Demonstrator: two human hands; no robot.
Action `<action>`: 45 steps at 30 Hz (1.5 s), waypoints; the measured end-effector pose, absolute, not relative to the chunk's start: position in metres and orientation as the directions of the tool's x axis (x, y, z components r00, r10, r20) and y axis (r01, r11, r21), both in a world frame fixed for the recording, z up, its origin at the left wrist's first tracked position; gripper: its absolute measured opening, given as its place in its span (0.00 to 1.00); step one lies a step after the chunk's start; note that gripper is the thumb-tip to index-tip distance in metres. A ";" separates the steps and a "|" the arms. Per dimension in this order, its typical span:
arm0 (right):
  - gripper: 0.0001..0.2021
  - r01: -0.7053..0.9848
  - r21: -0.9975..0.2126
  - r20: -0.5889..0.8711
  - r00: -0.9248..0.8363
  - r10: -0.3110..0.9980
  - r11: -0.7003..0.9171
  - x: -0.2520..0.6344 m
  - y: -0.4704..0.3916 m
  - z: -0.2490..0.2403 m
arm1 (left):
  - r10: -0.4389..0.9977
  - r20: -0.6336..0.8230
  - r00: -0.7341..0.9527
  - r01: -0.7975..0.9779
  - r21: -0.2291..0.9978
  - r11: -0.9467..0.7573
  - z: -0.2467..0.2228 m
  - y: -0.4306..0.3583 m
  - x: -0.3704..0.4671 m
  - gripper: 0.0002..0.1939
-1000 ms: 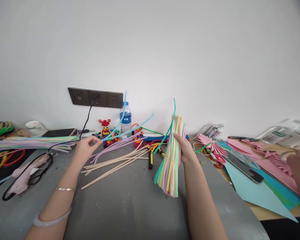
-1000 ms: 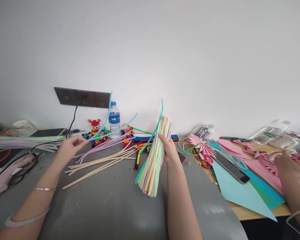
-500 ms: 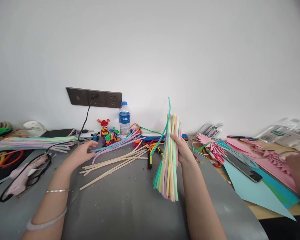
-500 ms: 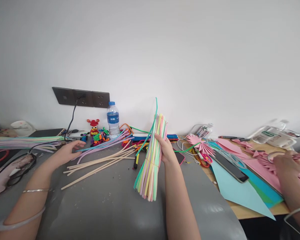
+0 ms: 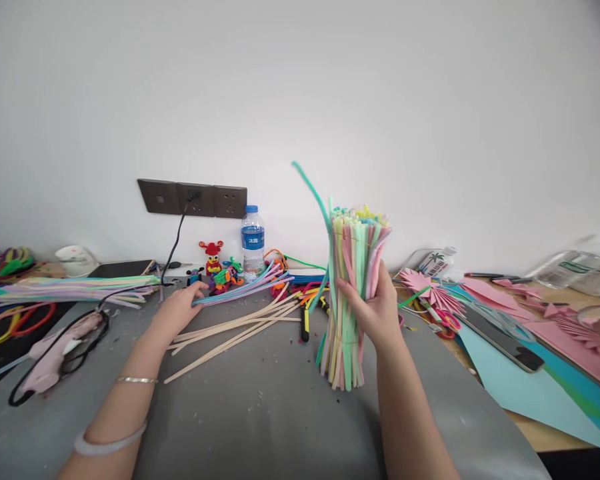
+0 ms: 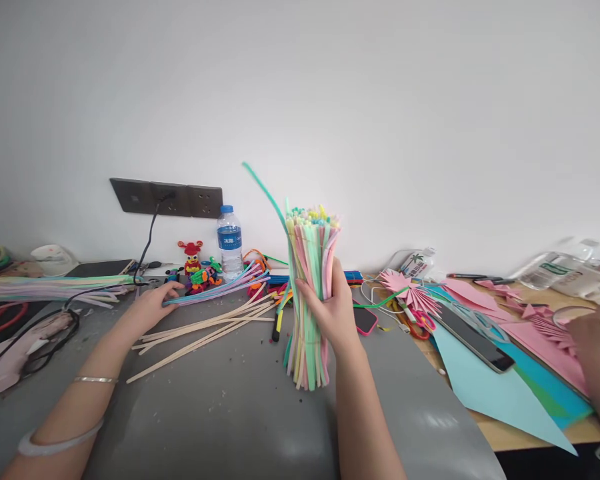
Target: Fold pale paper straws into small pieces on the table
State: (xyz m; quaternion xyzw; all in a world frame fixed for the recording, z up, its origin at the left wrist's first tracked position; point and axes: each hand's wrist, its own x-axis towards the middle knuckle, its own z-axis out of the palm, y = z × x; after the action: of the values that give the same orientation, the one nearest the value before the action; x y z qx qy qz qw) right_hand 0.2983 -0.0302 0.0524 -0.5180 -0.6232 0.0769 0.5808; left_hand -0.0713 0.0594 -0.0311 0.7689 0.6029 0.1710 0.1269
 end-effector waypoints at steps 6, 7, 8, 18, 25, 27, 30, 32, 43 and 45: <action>0.26 0.707 -0.579 0.469 -0.118 0.875 0.405 0.296 -0.050 0.078 | 0.962 0.144 0.232 0.797 0.538 -0.273 -0.022 0.056 -0.067 0.18; 0.25 0.725 -0.573 0.374 -0.182 0.909 0.381 0.296 -0.052 0.080 | 0.960 0.161 0.229 0.778 0.563 -0.280 -0.020 0.054 -0.066 0.19; 0.25 0.740 -0.573 0.280 -0.227 0.933 0.352 0.296 -0.052 0.081 | 0.958 0.186 0.219 0.758 0.586 -0.287 -0.017 0.053 -0.064 0.19; 0.23 0.554 -0.756 0.011 -0.522 0.853 0.349 0.271 -0.015 0.025 | 0.927 0.357 0.117 0.460 0.807 -0.369 0.008 0.031 -0.036 0.20; 0.23 0.576 -0.753 -0.005 -0.488 0.873 0.318 0.274 -0.016 0.021 | 0.869 0.083 0.487 0.544 0.749 -0.377 0.023 0.014 -0.027 0.16; 0.24 0.586 -0.746 -0.004 -0.478 0.878 0.315 0.277 -0.017 0.020 | 0.874 0.020 0.485 0.562 0.759 -0.329 0.025 0.015 -0.034 0.15; 0.24 0.588 -0.743 0.003 -0.473 0.881 0.319 0.280 -0.017 0.020 | 0.870 -0.059 0.489 0.584 0.764 -0.276 0.027 0.016 -0.042 0.16; 0.23 0.588 -0.743 0.006 -0.473 0.881 0.320 0.280 -0.018 0.021 | 0.836 -0.109 0.538 0.583 0.764 -0.275 0.028 0.014 -0.043 0.16; 0.25 0.598 -0.734 -0.019 -0.492 0.870 0.322 0.276 -0.023 0.025 | 0.809 0.011 0.587 0.578 0.694 -0.429 0.021 0.011 -0.025 0.18; 0.27 0.595 -0.730 -0.027 -0.517 0.856 0.336 0.273 -0.024 0.026 | 0.795 0.024 0.606 0.575 0.677 -0.459 0.019 0.011 -0.021 0.17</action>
State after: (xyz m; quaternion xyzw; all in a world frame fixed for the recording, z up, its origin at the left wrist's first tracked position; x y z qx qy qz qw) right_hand 0.2732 -0.0244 0.0258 -0.4554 -0.7962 0.3529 0.1848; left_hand -0.0207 0.0105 0.0190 0.8367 0.4095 0.1711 0.3208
